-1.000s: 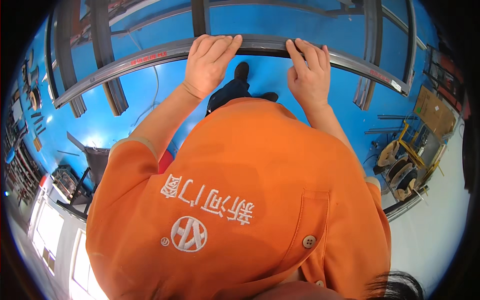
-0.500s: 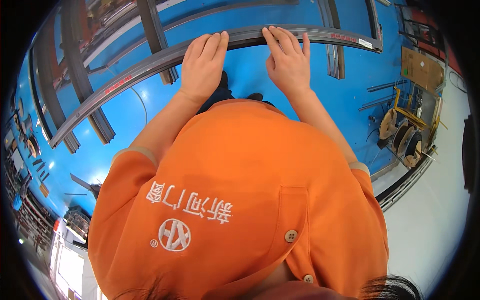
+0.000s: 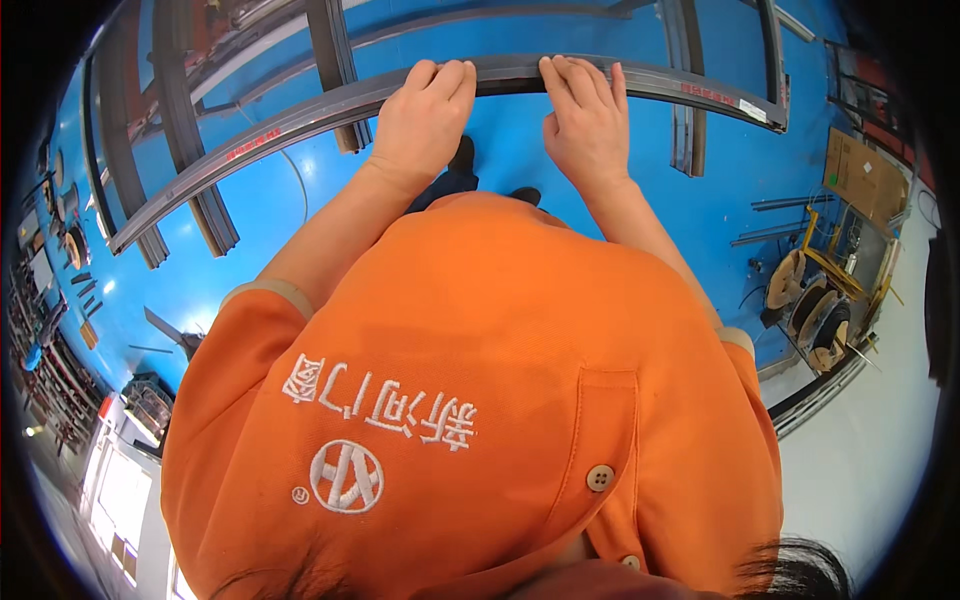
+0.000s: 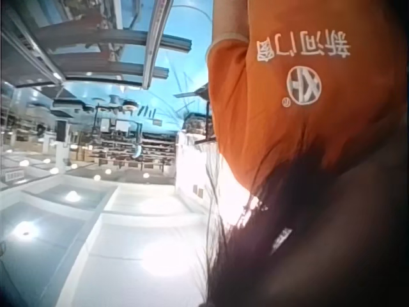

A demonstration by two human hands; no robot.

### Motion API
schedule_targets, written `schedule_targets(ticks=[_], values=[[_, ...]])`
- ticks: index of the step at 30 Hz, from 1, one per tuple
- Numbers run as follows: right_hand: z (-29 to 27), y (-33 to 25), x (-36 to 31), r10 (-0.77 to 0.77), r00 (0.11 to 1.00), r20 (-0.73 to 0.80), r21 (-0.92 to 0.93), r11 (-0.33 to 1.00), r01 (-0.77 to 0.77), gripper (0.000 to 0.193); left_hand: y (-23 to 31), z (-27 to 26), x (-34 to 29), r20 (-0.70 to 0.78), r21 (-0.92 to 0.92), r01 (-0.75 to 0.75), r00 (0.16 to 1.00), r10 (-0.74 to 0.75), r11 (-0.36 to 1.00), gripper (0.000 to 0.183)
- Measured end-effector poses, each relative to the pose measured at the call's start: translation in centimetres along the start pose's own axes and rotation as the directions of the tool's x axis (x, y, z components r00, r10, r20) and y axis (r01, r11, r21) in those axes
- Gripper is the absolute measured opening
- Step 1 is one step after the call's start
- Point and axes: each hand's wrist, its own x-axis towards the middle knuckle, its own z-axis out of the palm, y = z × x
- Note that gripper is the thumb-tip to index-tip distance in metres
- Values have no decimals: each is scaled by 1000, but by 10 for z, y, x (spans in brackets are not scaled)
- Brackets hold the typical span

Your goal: Assemble and adjust a metal frame using a hammer and a specialized tool.

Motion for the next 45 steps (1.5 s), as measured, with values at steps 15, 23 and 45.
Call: schedule_targets(ticks=[15, 23, 45], values=[[0, -10, -5, -3, 1000, -21, -26, 1000, 3, 65, -15, -8, -23, -77, -58, 16, 997, -21, 998, 44], [11, -31, 11, -110, 994, 9, 6, 994, 110, 60, -8, -13, -13, 62, 17, 59, 996, -60, 998, 46], [-7, 19, -16, 98, 995, 36, -21, 995, -97, 70, 18, 14, -17, -4, -165, 86, 996, -88, 982, 62]])
